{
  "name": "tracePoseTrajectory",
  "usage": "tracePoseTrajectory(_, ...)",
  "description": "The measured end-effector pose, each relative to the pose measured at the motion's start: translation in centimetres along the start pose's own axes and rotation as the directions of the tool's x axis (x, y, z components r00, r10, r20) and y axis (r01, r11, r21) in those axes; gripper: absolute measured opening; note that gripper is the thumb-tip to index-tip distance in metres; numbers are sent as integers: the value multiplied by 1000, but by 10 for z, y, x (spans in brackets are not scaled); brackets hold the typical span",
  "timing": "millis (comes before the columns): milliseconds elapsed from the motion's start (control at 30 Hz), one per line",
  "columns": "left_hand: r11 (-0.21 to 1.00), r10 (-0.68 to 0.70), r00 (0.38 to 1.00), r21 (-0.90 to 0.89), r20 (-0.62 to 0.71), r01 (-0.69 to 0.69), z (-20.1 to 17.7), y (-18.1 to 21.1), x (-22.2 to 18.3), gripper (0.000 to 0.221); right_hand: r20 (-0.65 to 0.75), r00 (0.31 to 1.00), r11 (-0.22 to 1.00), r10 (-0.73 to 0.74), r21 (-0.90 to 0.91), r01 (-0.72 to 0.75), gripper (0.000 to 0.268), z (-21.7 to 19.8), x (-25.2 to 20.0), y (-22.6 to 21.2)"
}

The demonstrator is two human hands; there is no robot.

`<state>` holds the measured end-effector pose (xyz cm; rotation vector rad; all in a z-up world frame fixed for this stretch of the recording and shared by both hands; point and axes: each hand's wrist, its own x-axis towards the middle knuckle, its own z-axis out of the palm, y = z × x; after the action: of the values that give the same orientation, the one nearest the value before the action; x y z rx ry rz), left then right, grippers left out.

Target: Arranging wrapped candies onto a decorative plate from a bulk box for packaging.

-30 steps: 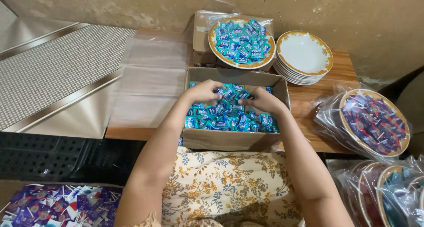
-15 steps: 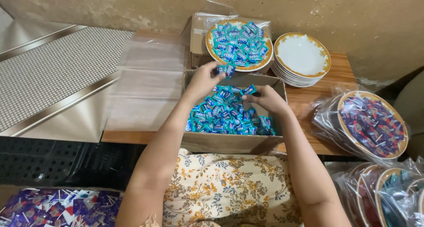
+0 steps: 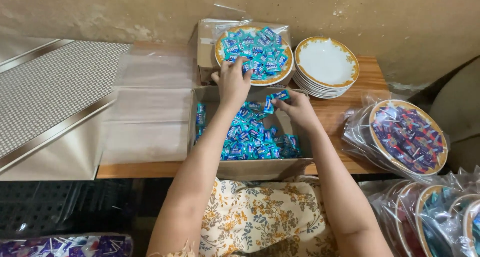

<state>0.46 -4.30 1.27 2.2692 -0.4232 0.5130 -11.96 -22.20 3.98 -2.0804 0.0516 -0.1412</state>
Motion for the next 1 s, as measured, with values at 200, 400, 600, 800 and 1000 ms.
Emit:
tracePoseTrajectory(200,998,60,992,-8,-110,-61,-14,1,4,10,-107,993,996,-50,74,58,20,-9,3,8)
tracePoseTrajectory(400,994,108,988,41,-112,-104,-17,-10,-2,10,-287,956,987,-52,130,93,14,0,6,-6)
tracePoseTrajectory(600,998,-45,992,31,-118,49,-30,-5,-3,18,-394,917,974,-61,176,141,14,8,16,-13)
tracePoseTrajectory(800,986,-164,983,-53,-81,160,-29,-8,-1,34,-555,703,896,-444,-281,343,6,6,38,-4)
tracePoseTrajectory(1000,993,-108,992,-43,-59,105,-38,-13,-5,34,-292,774,812,-562,-375,448,26,17,60,30)
